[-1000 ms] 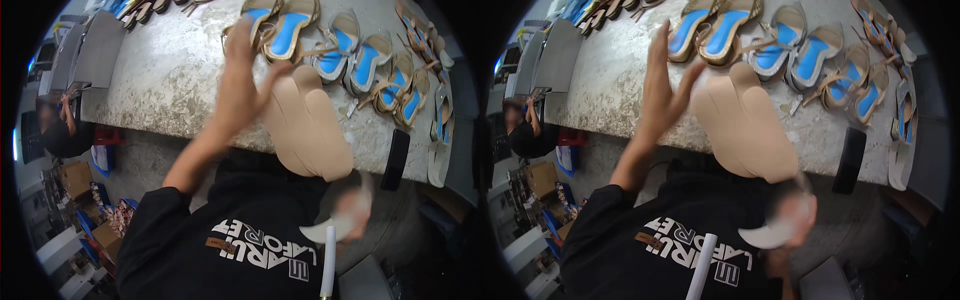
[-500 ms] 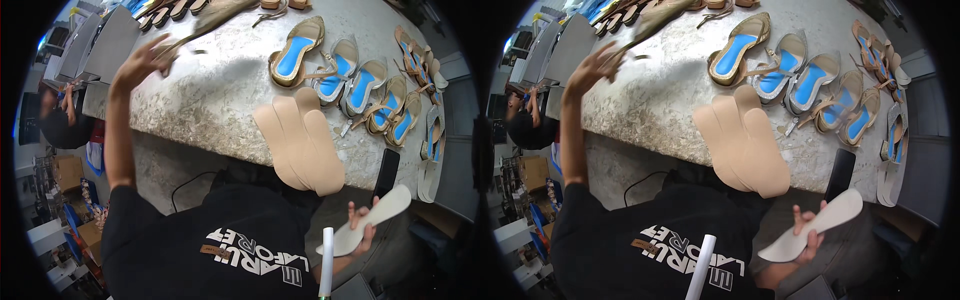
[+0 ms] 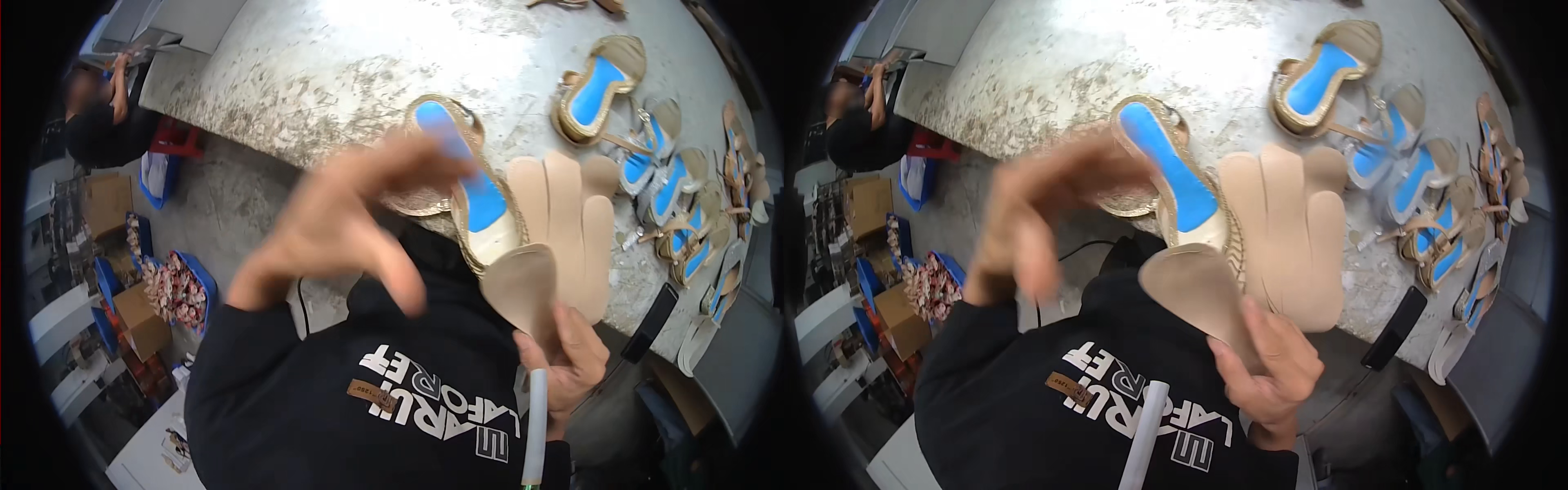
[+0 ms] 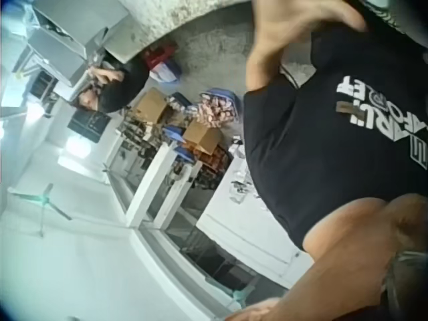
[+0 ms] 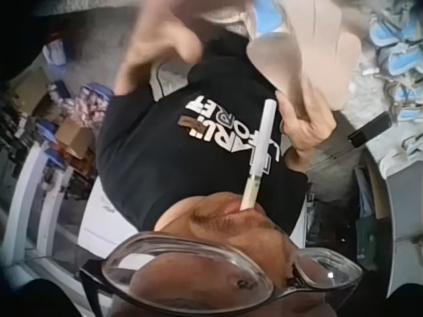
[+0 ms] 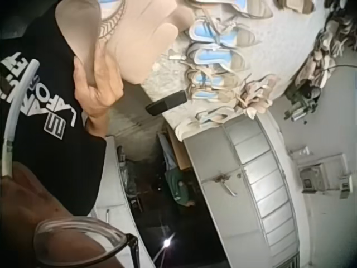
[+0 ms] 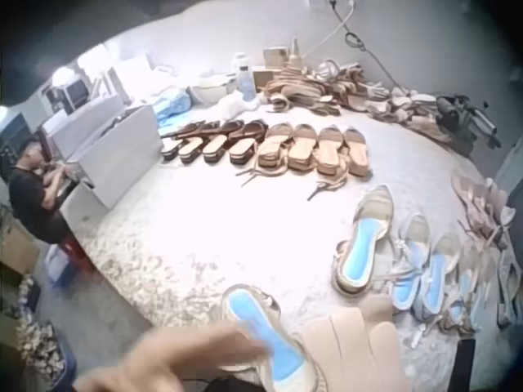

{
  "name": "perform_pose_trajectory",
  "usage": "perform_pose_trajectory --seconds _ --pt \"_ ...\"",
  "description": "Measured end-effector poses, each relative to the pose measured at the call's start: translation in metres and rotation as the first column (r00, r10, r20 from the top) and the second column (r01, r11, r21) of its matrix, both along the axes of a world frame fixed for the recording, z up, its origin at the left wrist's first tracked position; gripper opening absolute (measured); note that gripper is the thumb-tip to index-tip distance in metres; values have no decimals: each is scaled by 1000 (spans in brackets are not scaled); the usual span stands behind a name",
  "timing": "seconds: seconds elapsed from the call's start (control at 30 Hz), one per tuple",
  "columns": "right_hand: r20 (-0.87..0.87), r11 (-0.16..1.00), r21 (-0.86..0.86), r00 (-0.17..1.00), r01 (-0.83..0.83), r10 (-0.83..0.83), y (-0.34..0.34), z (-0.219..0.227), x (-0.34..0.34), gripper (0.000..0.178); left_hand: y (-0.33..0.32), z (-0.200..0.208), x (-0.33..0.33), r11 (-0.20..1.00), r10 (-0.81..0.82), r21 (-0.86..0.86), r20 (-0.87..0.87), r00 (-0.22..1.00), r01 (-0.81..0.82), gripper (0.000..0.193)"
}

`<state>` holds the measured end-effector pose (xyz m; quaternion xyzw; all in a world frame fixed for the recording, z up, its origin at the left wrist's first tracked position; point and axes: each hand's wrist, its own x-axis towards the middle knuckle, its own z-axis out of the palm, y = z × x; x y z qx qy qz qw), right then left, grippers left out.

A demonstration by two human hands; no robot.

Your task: Place insoles into shoe uppers and press them down to secure them.

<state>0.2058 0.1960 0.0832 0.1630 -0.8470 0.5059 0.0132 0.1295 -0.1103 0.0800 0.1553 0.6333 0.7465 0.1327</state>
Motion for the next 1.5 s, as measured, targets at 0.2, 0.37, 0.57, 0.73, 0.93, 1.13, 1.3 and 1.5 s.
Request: perform_pose_trajectory --seconds 0.2,0.37,0.57,0.73,0.93,1.13,1.3,1.5 --pt "-87 966 256 994 -48 72 -17 3 -4 49 34 -16 9 900 166 -346 -294 941 -266 11" --pt "154 931 365 984 31 -93 -9 15 -15 54 -4 -65 -67 850 411 -206 -314 856 -484 52" --pt "-27 952 302 998 -46 57 -68 -11 -70 55 2 -88 -74 969 215 106 88 973 -224 94" --pt "-83 949 309 992 -68 98 -88 -32 -102 56 2 -95 -78 977 208 17 101 973 -210 112" --pt "-68 948 306 990 -93 120 -95 -40 -99 57 2 -95 -76 977 214 -20 69 974 -213 122" --pt "-78 945 316 990 -89 119 -97 -43 -98 56 2 -107 -77 960 267 -56 -129 955 -276 55" --pt "-133 881 464 976 -91 171 -97 -43 -102 55 4 -104 -77 943 299 -88 -205 932 -322 29" --pt "312 538 737 912 -409 266 -80 27 -70 78 5 -106 -80 916 312 -159 -290 905 -367 23"
